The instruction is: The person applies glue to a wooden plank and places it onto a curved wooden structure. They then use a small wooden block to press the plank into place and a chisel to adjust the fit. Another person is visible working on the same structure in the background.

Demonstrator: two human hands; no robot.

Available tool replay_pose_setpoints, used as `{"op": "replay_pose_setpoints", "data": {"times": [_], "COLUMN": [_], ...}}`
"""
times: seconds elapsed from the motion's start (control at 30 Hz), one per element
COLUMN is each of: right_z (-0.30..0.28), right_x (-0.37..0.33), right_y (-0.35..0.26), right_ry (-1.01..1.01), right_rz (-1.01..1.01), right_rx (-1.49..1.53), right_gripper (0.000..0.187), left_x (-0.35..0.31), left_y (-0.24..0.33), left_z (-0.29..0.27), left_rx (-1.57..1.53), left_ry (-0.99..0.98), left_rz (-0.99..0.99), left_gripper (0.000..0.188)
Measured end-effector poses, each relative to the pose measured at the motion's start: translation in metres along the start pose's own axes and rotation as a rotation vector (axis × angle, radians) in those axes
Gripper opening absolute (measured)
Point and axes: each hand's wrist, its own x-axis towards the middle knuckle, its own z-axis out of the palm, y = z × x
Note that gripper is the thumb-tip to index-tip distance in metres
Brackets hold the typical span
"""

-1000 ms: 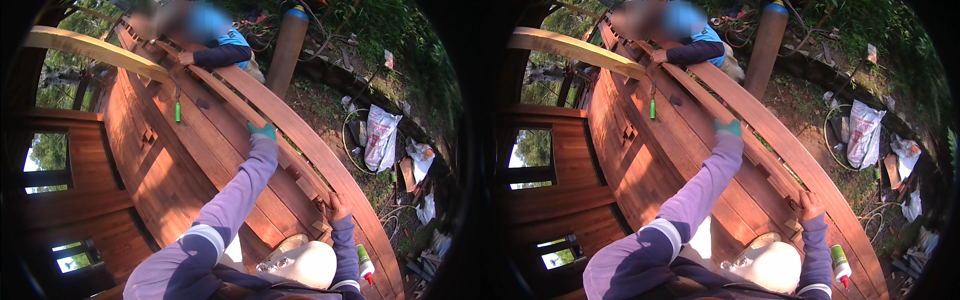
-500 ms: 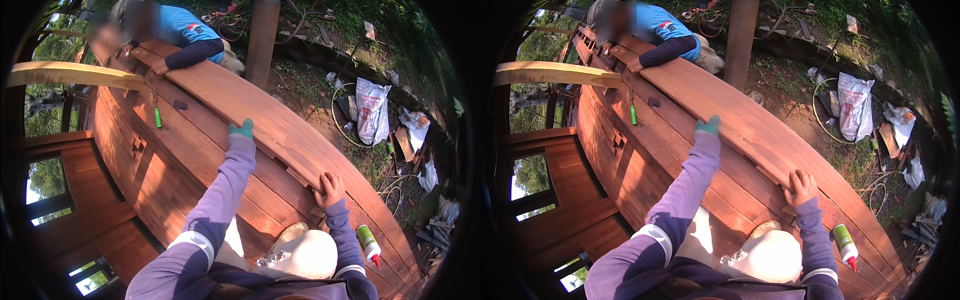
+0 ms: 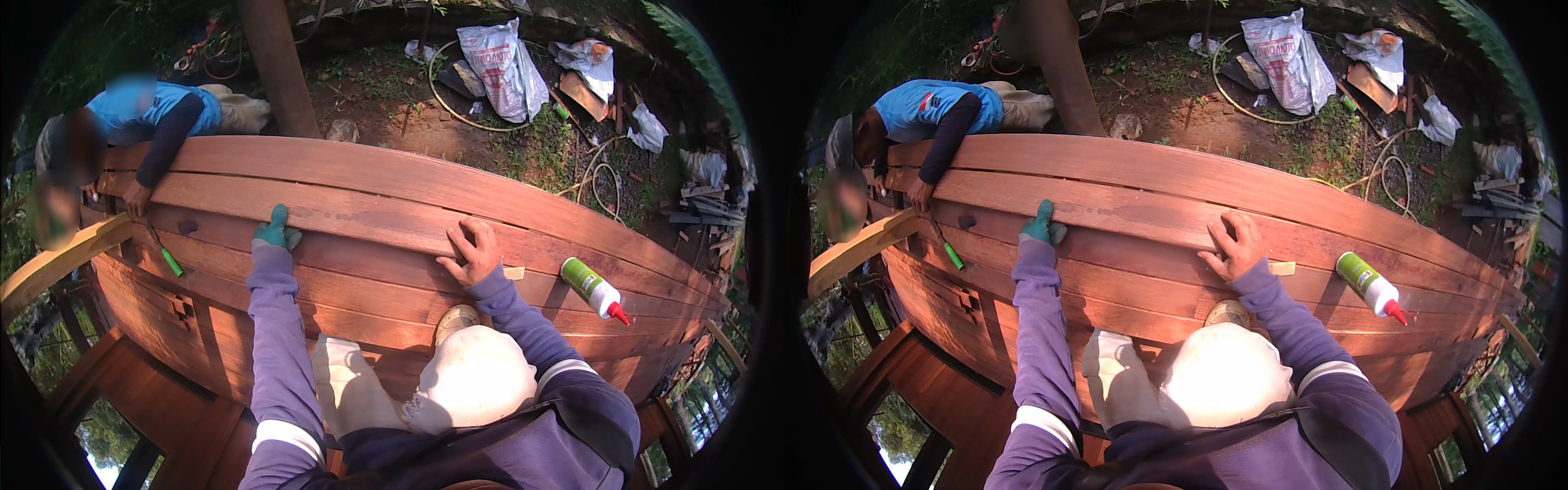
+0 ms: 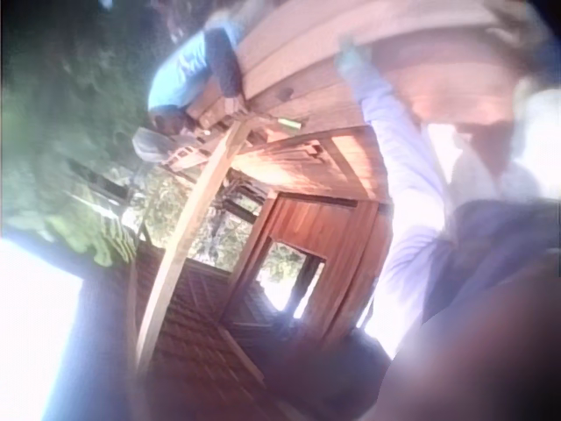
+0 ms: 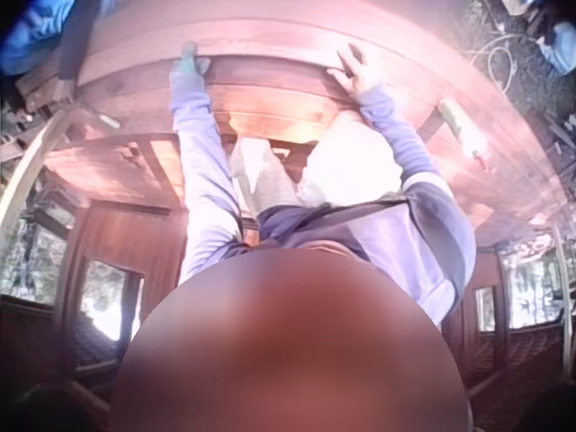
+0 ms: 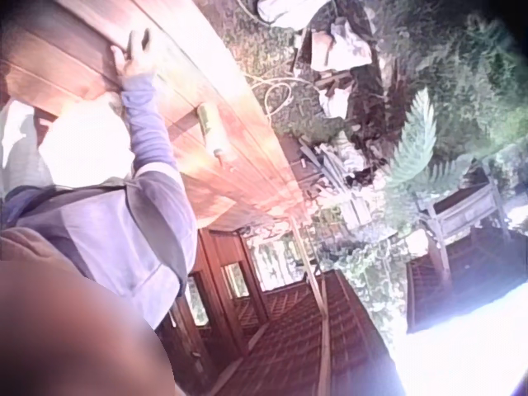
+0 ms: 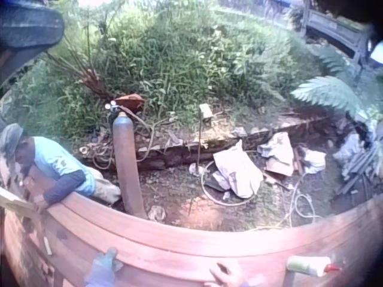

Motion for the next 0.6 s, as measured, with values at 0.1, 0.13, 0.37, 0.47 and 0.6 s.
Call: {"op": "replay_pose_setpoints", "data": {"times": [0.1, 0.13, 0.37, 0.47, 0.6], "right_z": [0.01, 0.013, 0.023, 0.023, 0.025], "right_x": [-0.016, -0.019, -0.023, -0.02, -0.02], "right_y": [-0.006, -0.006, -0.007, -0.004, -0.002], "right_ry": [0.09, 0.132, 0.143, 0.075, 0.104], "right_rz": [0.067, 0.058, 0.076, 0.067, 0.069], "right_rx": [0.069, 0.086, 0.123, 0.147, 0.146], "right_gripper": [0.053, 0.045, 0.037, 0.037, 0.037], "left_x": [-0.004, -0.006, -0.012, -0.006, 0.003], "left_y": [-0.003, -0.004, 0.005, 0.005, 0.0], "left_z": [-0.001, 0.0, -0.002, -0.003, -0.003], "left_rx": [-0.001, -0.036, -0.03, -0.025, -0.029], "left_ry": [-0.007, 0.006, -0.016, -0.03, -0.023], "left_rz": [0.039, 0.057, 0.072, 0.065, 0.061], "left_gripper": [0.064, 0.048, 0.045, 0.046, 0.049]}}
